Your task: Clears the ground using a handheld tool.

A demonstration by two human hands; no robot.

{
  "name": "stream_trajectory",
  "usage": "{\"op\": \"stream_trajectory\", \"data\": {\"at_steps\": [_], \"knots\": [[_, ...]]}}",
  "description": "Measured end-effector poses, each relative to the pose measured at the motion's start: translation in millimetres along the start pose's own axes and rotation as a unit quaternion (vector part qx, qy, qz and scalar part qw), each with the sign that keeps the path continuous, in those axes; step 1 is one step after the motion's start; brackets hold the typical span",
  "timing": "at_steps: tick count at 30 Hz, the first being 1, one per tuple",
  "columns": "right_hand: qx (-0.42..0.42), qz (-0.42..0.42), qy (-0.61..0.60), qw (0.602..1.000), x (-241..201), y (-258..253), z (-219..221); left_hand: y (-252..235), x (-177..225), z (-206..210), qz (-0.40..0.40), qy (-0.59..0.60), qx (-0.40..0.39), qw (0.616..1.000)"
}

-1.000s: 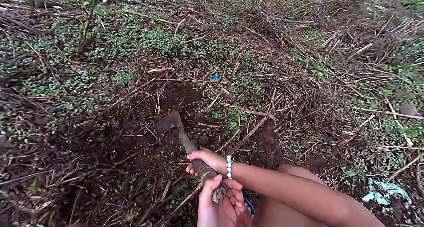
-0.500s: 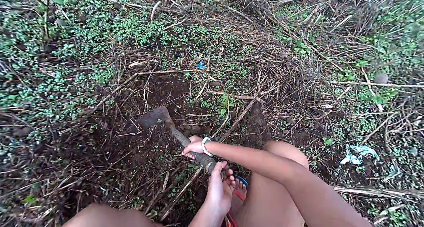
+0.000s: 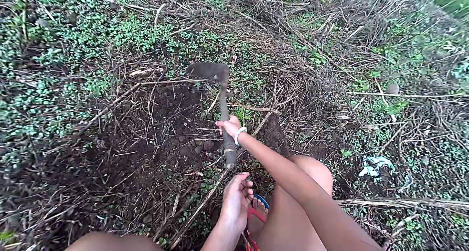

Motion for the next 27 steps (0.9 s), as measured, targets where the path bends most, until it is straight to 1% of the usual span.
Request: {"op": "stream_trajectory", "data": {"at_steps": [3, 6, 9, 12, 14, 15, 16, 17, 18, 19, 20, 21, 22, 23, 24, 27], "knots": [[0.123, -0.053, 0.03, 0.991, -12, -19, -40, 5, 1, 0, 0.007, -0.018, -0.018, 1.0], [0.257, -0.113, 0.002, 0.96, -37, -16, -79, 1, 5, -5, 0.006, -0.015, -0.01, 1.0], [0.389, -0.188, -0.069, 0.899, -68, -5, -114, 0, 9, -10, 0.008, -0.004, 0.004, 1.0], [0.483, -0.247, -0.155, 0.826, -88, -6, -136, 4, 13, -12, 0.004, 0.007, 0.004, 1.0], [0.528, -0.238, -0.195, 0.792, -81, -22, -132, 10, 17, -13, 0.009, 0.008, -0.001, 1.0], [0.542, -0.209, -0.198, 0.79, -68, -32, -118, 15, 22, -14, 0.021, 0.008, -0.003, 1.0], [0.536, -0.159, -0.185, 0.808, -49, -41, -94, 20, 29, -16, 0.044, 0.011, -0.001, 0.999], [0.499, -0.09, -0.159, 0.847, -26, -45, -62, 26, 38, -18, 0.075, 0.014, 0.003, 0.997], [0.419, -0.018, -0.135, 0.898, -3, -43, -25, 32, 49, -21, 0.111, 0.019, 0.009, 0.994], [0.321, 0.036, -0.118, 0.939, 19, -39, 8, 38, 58, -23, 0.146, 0.023, 0.015, 0.989], [0.23, 0.063, -0.104, 0.966, 40, -36, 37, 44, 64, -26, 0.173, 0.031, 0.019, 0.984], [0.144, 0.076, -0.109, 0.981, 52, -31, 58, 50, 71, -28, 0.196, 0.039, 0.021, 0.98], [0.083, 0.079, -0.116, 0.987, 54, -26, 68, 54, 77, -28, 0.217, 0.047, 0.02, 0.975], [0.054, 0.079, -0.113, 0.989, 52, -23, 68, 58, 81, -26, 0.23, 0.057, 0.018, 0.971], [0.051, 0.082, -0.11, 0.989, 51, -22, 60, 59, 82, -23, 0.233, 0.062, 0.014, 0.97], [0.105, 0.089, -0.145, 0.98, 36, -17, 19, 55, 74, -13, 0.184, 0.052, -0.007, 0.981]]}}
Point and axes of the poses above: each hand's wrist, its own y-axis away from the middle knuckle, its own z-axis out of the palm, x = y × z, the point moved 3 cm from there along -y, towards the middle knuckle, and after that the axes turned 14 degrees about -z, right-handed, at the moved point
